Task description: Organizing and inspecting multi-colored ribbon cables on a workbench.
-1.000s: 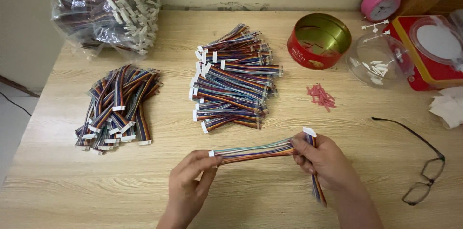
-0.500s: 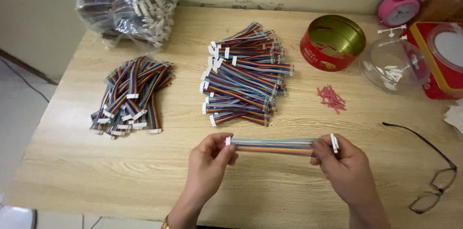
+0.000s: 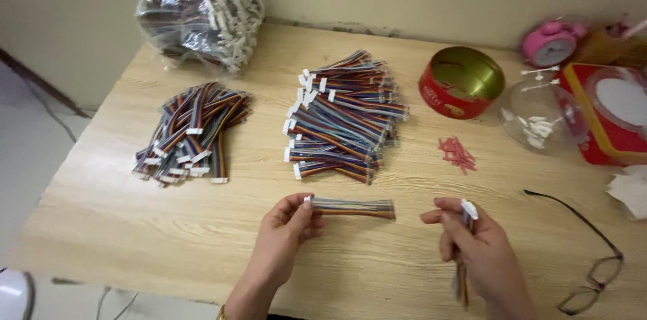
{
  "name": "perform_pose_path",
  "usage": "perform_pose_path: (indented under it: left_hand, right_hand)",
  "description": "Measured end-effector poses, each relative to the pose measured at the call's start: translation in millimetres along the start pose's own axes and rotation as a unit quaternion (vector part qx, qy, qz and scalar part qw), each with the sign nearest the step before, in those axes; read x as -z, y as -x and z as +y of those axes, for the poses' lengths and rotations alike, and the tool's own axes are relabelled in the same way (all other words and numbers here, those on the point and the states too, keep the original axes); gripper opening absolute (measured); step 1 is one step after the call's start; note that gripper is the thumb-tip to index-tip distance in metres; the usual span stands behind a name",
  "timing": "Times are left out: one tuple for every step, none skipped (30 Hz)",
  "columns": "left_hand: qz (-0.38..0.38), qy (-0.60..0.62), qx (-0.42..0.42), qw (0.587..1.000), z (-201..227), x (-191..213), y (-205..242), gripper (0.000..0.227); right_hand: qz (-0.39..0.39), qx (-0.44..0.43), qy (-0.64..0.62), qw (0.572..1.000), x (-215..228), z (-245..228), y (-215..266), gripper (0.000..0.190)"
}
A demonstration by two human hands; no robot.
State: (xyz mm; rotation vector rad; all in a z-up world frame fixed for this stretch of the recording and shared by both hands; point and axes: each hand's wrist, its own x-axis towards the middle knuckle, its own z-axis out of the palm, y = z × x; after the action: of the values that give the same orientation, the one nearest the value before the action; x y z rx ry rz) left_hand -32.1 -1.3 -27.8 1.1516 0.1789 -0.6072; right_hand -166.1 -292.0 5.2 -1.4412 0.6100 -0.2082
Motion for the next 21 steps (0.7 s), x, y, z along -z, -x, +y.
perform_pose_path:
  left_hand:
    - [-0.007,-0.001,0.001,1.0,-2,-1,-1,0.028]
    - [0.004,-0.018,0.004,1.0,-5,-2,-3,0.027]
    - [0.016,-0.035,0.006,0.999,-7,-1,-4,0.027]
    - [0.009,-0.037,0.008,0.999,-10,-3,-7,0.027]
    - [0.007,-0.042,0.005,0.999,-13,-2,-7,0.026]
    - [0.004,-0.047,0.001,0.999,-16,0,-7,0.026]
    - [0.005,-0.049,0.003,0.999,-17,-2,-6,0.026]
    - [0.011,-0.054,0.006,0.998,-19,-2,-4,0.026]
    - [0.018,-0.059,0.01,0.998,-21,-3,-1,0.026]
    - [0.02,-0.061,0.012,0.998,-22,-3,1,0.026]
    - [0.015,-0.069,0.008,0.997,-23,-4,4,0.026]
    - [0.011,-0.077,0.004,0.997,-24,-5,6,0.025]
    - [0.01,-0.078,0.005,0.997,-24,-4,7,0.025]
    - [-0.006,-0.082,0.015,0.997,-25,-4,9,0.025]
    - [-0.023,-0.085,0.024,0.996,-25,-5,10,0.025]
    - [-0.024,-0.086,0.024,0.996,-27,-4,9,0.025]
    - [-0.036,-0.094,0.022,0.995,-29,-4,8,0.024]
    - [-0.049,-0.103,0.02,0.993,-30,-4,8,0.024]
    - [-0.051,-0.104,0.021,0.993,-29,-7,9,0.024]
    - [-0.05,-0.11,-0.006,0.993,-28,-10,11,0.025]
    - [-0.048,-0.115,-0.031,0.992,-27,-13,13,0.028]
  right_hand:
    - [0.007,0.002,0.0,1.0,-6,-4,3,0.027]
    - [-0.005,-0.018,-0.016,1.0,-13,-8,5,0.023]
    - [-0.017,-0.039,-0.033,0.999,-20,-11,7,0.018]
    - [-0.01,-0.037,-0.033,0.999,-27,-12,7,0.018]
    - [-0.03,-0.05,-0.043,0.997,-35,-12,8,0.014]
    - [-0.05,-0.062,-0.052,0.995,-43,-12,8,0.011]
    - [-0.049,-0.063,-0.054,0.995,-46,-5,7,0.011]
    - [-0.065,-0.058,-0.065,0.994,-50,2,6,0.01]
    - [-0.082,-0.053,-0.077,0.992,-54,9,5,0.009]
    - [-0.082,-0.055,-0.079,0.992,-58,10,6,0.009]
    - [-0.08,-0.052,-0.079,0.992,-62,11,7,0.011]
    - [-0.077,-0.048,-0.079,0.993,-66,12,8,0.013]
    - [-0.076,-0.049,-0.081,0.993,-69,13,8,0.013]
    - [-0.073,-0.056,-0.078,0.993,-71,13,7,0.015]
    - [-0.07,-0.062,-0.075,0.993,-72,14,6,0.017]
    - [-0.069,-0.061,-0.076,0.993,-74,13,6,0.017]
    - [-0.076,-0.071,-0.085,0.991,-76,11,5,0.02]
    - [-0.084,-0.079,-0.093,0.989,-77,10,5,0.022]
    - [-0.081,-0.079,-0.094,0.989,-79,10,4,0.022]
    - [-0.084,-0.09,-0.087,0.989,-82,9,4,0.024]
    - [-0.087,-0.103,-0.08,0.988,-84,9,4,0.025]
